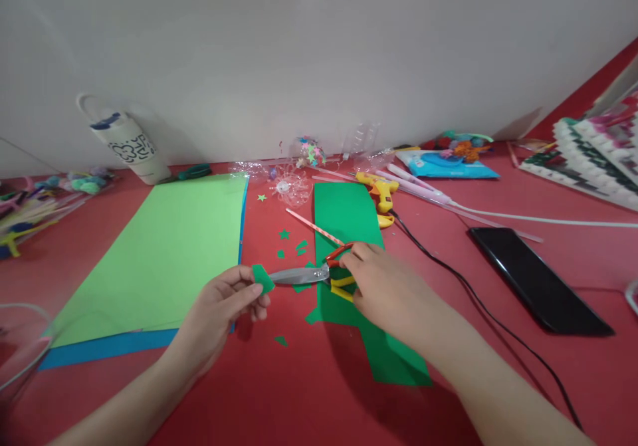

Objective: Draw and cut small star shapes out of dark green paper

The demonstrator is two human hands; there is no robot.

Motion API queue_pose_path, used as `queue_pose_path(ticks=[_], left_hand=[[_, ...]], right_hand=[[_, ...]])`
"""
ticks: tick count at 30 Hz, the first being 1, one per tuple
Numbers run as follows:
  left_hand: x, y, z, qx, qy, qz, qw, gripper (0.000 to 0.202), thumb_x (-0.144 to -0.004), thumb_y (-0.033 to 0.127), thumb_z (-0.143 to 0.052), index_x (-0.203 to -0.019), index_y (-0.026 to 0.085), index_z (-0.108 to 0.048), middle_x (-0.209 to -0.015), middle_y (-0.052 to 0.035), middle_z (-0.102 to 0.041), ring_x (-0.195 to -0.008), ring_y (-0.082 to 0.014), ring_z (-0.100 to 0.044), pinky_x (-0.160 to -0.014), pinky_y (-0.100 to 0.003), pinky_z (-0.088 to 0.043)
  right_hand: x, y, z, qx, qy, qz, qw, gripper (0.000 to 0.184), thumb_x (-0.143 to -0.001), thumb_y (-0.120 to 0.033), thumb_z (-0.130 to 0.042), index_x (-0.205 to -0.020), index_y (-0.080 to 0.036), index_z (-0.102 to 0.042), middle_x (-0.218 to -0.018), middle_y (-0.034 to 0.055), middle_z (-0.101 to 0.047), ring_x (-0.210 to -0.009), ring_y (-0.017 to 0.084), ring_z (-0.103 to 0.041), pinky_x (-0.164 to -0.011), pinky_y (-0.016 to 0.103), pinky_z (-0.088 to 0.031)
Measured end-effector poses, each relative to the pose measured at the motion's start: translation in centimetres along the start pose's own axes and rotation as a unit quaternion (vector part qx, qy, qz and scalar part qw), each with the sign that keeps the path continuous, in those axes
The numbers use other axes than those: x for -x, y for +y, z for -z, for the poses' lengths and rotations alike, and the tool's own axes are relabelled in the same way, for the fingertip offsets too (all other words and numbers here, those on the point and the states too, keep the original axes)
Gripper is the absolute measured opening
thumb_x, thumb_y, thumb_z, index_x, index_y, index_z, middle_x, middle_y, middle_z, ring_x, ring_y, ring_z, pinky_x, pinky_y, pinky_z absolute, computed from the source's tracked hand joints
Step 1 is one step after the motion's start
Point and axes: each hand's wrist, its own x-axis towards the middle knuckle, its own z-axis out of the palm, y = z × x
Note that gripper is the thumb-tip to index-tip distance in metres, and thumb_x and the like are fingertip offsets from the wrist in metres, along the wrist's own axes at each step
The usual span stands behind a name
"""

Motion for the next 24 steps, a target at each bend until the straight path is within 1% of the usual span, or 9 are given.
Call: queue_pose_path(ticks=[3, 5, 9, 13, 16, 18, 20, 22, 24], left_hand=[[-0.3, 0.1, 0.5, -0.008, 0.023, -0.014, 1.000, 0.017, -0.071, 0.027, -0.068, -0.070, 0.017, -0.055, -0.055, 0.0013, -0.065, -0.046, -0.0088, -0.056, -0.048, -0.019, -0.039], [-0.5, 0.3, 0.8, -0.011, 0.040, -0.026, 0.999, 0.017, -0.071, 0.028, -0.069, -0.071, 0.017, -0.057, -0.055, 0.0026, -0.064, -0.047, -0.0075, -0.054, -0.049, -0.018, -0.038], [-0.6, 0.6, 1.1, -0.017, 0.055, -0.034, 0.998, 0.017, -0.070, 0.029, -0.071, -0.071, 0.016, -0.059, -0.055, 0.0030, -0.062, -0.047, -0.0066, -0.052, -0.049, -0.018, -0.037], [-0.6, 0.7, 0.9, -0.013, 0.054, -0.037, 0.998, 0.016, -0.069, 0.027, -0.070, -0.070, 0.016, -0.059, -0.053, 0.0025, -0.062, -0.046, -0.0070, -0.052, -0.047, -0.018, -0.036], [-0.6, 0.7, 1.0, 0.001, 0.067, -0.046, 0.997, 0.016, -0.069, 0.027, -0.070, -0.072, 0.016, -0.057, -0.053, 0.0036, -0.061, -0.045, -0.0067, -0.051, -0.046, -0.018, -0.036], [-0.6, 0.9, 1.1, 0.017, 0.084, -0.057, 0.995, 0.017, -0.070, 0.027, -0.068, -0.074, 0.018, -0.055, -0.053, 0.0048, -0.061, -0.045, -0.0063, -0.050, -0.046, -0.017, -0.036], [-0.5, 1.0, 1.1, 0.031, 0.096, -0.067, 0.993, 0.017, -0.071, 0.027, -0.067, -0.076, 0.019, -0.053, -0.054, 0.0054, -0.061, -0.045, -0.0061, -0.051, -0.047, -0.017, -0.037], [-0.3, 1.1, 1.0, 0.040, 0.096, -0.069, 0.992, 0.018, -0.071, 0.027, -0.067, -0.076, 0.018, -0.053, -0.054, 0.0047, -0.063, -0.046, -0.0067, -0.053, -0.048, -0.017, -0.038], [-0.1, 1.2, 0.8, 0.048, 0.082, -0.059, 0.994, 0.019, -0.070, 0.027, -0.068, -0.076, 0.018, -0.053, -0.056, 0.0031, -0.064, -0.046, -0.0081, -0.055, -0.048, -0.018, -0.040]], right_hand=[[0.0, -0.9, -0.6, 0.049, -0.028, -0.020, 0.998, 0.045, -0.062, 0.007, -0.050, -0.100, -0.014, -0.060, -0.105, 0.0121, -0.060, -0.101, 0.031, -0.057, -0.081, 0.043, -0.047], [-0.1, -1.2, -0.6, 0.065, -0.028, -0.036, 0.997, 0.046, -0.062, 0.007, -0.048, -0.102, -0.013, -0.059, -0.103, 0.0128, -0.060, -0.099, 0.032, -0.056, -0.079, 0.044, -0.047], [-0.6, -0.9, -0.3, 0.070, -0.036, -0.045, 0.996, 0.040, -0.064, 0.005, -0.048, -0.097, -0.013, -0.061, -0.100, 0.0132, -0.062, -0.096, 0.033, -0.056, -0.077, 0.044, -0.045], [-0.7, -0.6, -0.1, 0.053, -0.039, -0.046, 0.997, 0.037, -0.062, 0.004, -0.048, -0.091, -0.016, -0.060, -0.097, 0.0107, -0.063, -0.095, 0.031, -0.057, -0.075, 0.039, -0.044], [-0.6, -0.5, 0.1, 0.023, -0.033, -0.074, 0.996, 0.032, -0.058, 0.000, -0.051, -0.083, -0.019, -0.056, -0.089, 0.0063, -0.062, -0.076, 0.023, -0.060, -0.060, 0.031, -0.041], [-0.4, -0.3, 0.2, -0.005, -0.032, -0.095, 0.995, 0.029, -0.059, -0.003, -0.052, -0.082, -0.020, -0.055, -0.088, 0.0044, -0.062, -0.065, 0.018, -0.060, -0.051, 0.027, -0.038], [-0.3, -0.1, 0.2, -0.034, -0.032, -0.106, 0.993, 0.032, -0.062, -0.004, -0.053, -0.089, -0.021, -0.058, -0.095, 0.0044, -0.062, -0.065, 0.016, -0.061, -0.051, 0.024, -0.039], [-0.5, -0.1, 0.3, -0.087, -0.021, -0.107, 0.990, 0.033, -0.067, -0.005, -0.054, -0.095, -0.021, -0.060, -0.096, 0.0044, -0.060, -0.071, 0.015, -0.060, -0.057, 0.024, -0.042], [-0.7, -0.5, 0.3, -0.194, -0.015, -0.109, 0.975, 0.015, -0.072, -0.016, -0.060, -0.086, -0.020, -0.060, -0.082, 0.0021, -0.055, -0.068, 0.016, -0.055, -0.057, 0.025, -0.039]])
